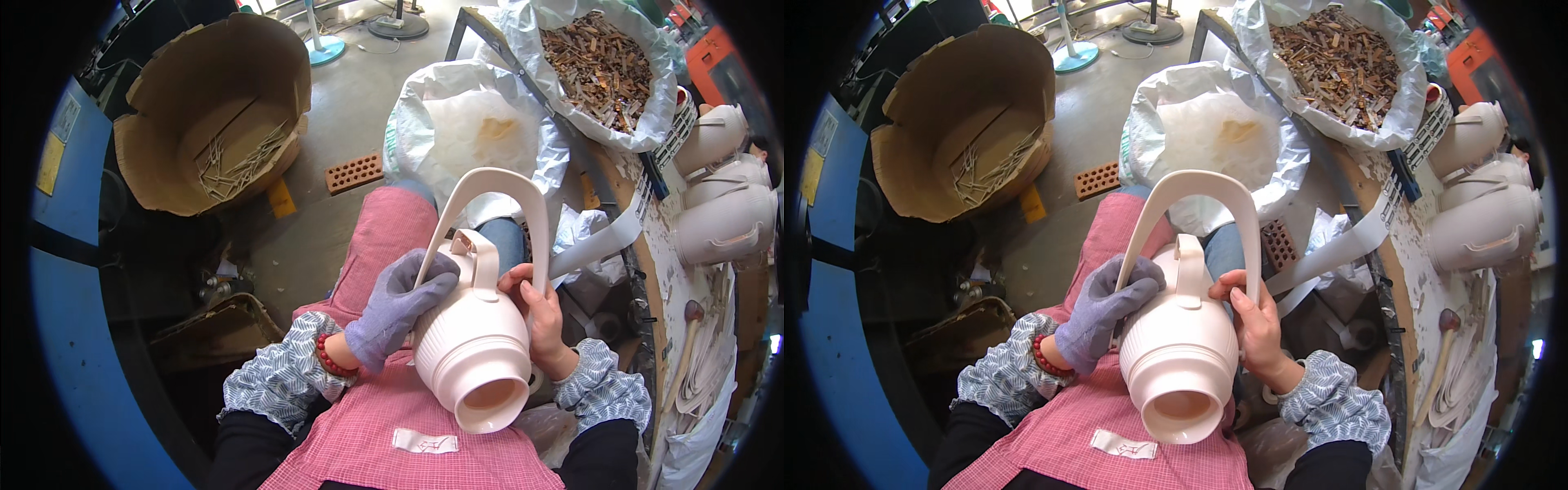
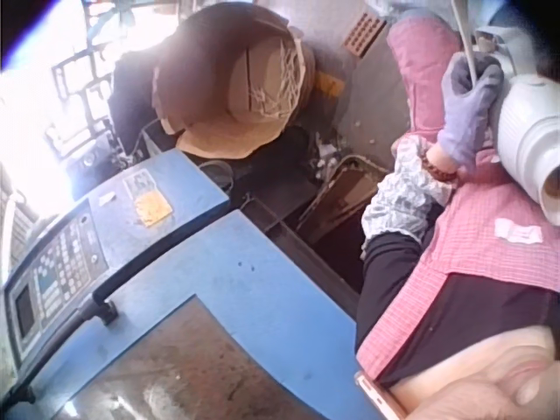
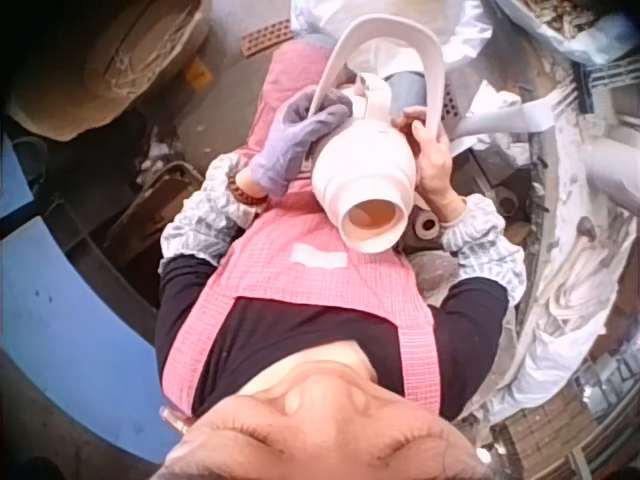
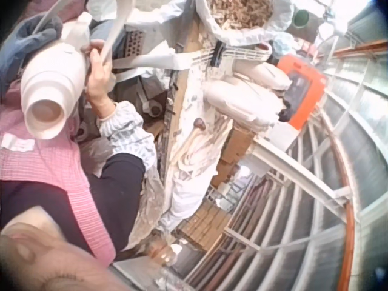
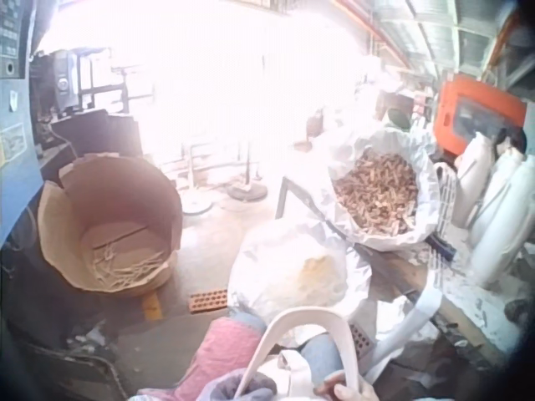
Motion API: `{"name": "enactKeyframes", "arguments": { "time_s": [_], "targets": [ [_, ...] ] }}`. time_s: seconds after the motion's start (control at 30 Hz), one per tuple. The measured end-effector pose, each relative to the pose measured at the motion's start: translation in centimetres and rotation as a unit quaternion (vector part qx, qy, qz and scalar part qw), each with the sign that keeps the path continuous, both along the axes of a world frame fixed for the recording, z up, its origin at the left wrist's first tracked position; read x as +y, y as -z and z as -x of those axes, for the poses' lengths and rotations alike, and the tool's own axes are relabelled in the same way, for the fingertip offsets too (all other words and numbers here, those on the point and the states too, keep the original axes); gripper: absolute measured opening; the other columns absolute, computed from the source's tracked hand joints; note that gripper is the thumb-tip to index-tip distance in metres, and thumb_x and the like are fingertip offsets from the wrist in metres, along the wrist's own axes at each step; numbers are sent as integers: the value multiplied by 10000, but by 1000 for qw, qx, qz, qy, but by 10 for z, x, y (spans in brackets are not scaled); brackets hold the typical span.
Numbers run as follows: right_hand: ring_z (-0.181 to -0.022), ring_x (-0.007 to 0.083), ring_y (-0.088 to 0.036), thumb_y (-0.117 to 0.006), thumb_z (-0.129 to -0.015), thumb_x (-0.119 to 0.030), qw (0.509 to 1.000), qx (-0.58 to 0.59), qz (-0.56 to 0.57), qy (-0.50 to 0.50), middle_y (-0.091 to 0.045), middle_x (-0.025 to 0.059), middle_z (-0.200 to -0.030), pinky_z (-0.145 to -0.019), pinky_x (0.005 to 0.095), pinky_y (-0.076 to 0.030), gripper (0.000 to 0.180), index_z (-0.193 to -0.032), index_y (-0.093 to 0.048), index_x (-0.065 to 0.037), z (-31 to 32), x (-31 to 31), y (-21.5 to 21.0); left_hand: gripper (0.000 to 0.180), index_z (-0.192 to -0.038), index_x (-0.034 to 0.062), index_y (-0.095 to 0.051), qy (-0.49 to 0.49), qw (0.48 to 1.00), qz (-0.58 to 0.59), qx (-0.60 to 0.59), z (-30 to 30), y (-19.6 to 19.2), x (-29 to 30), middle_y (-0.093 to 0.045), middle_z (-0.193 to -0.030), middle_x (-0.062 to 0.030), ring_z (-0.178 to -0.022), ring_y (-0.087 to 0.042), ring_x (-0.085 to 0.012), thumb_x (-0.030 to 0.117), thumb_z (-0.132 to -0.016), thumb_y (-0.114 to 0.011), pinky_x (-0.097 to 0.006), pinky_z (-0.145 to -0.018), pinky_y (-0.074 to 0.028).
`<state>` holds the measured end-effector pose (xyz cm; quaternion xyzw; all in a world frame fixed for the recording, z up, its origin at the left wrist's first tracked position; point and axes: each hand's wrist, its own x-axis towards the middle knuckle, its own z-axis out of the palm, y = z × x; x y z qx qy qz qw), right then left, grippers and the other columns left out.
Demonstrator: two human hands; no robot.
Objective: The person repeatedly picks up white thermos bodies, inserts a small circular seal into the opening, and places the finished units on a nearby table. The person handles the thermoses one at a time while seated on the floor.
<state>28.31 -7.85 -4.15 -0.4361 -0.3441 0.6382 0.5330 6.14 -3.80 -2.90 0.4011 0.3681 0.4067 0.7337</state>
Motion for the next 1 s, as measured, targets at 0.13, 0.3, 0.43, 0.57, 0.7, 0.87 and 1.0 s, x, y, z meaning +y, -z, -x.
{"name": "enactKeyframes", "arguments": {
  "time_s": [0.13,0.3,0.43,0.57,0.7,0.87,1.0],
  "targets": [
    [-936,147,-543,-385,-1026,-266,990,-123,-56,42,-595,57,-968,-912,291,-410,311,-1077,-571,-22,11,-5,8,163,-1032,25,-610,-76,997,-22,-15,-12,-4,-11,-590,-908,-16,-823,-526,-84,128,-911,-576,-246,-748,-451],
    [-1025,174,-508,-299,-972,-601,958,-86,-272,-28,-544,128,-1107,-962,349,-388,702,-1275,-444,15,11,35,-12,144,-1009,45,-602,-98,955,-278,40,5,-11,9,-628,-997,-64,-863,-571,-120,164,-955,-543,-291,-767,-479],
    [-1197,241,-479,-499,-952,-483,803,-371,-464,42,-533,115,-1257,-1011,387,-371,624,-1357,-431,-14,1,91,-45,277,-1114,56,-564,-60,897,-421,121,91,0,83,-645,-1085,-110,-848,-623,-166,265,-1005,-419,-288,-777,-496],
    [-854,96,-604,-650,-884,-67,917,-299,-250,-78,-633,27,-1026,-765,246,-497,336,-1205,-566,-12,-26,94,-68,276,-1163,93,-545,216,895,-131,-368,28,-95,106,-435,-1372,-256,-1278,-422,-416,275,-1002,-415,-524,-1057,-388],
    [-720,108,-635,-577,-888,-67,910,-144,-238,307,-652,52,-936,-581,226,-537,259,-1146,-600,-61,-156,24,-90,293,-976,150,-735,133,835,-531,48,4,-80,118,-579,-1265,-195,-1319,-415,-374,77,-693,-742,-461,-1082,-347],
    [-514,69,-472,-562,-963,-140,777,-232,-383,443,-521,8,-696,-449,205,-395,133,-1042,-512,-45,-238,-62,-133,276,-956,85,-749,248,895,-333,164,15,-26,120,-616,-1214,-135,-1191,-531,-271,-41,-718,-687,-387,-1005,-415],
    [-471,67,-464,-590,-920,-54,635,-385,-283,607,-545,44,-694,-417,206,-381,179,-1023,-449,-15,-278,-42,-123,242,-1045,40,-705,269,919,-243,155,-20,-8,122,-633,-1168,-122,-1089,-581,-216,18,-808,-662,-331,-940,-453]
  ]
}}
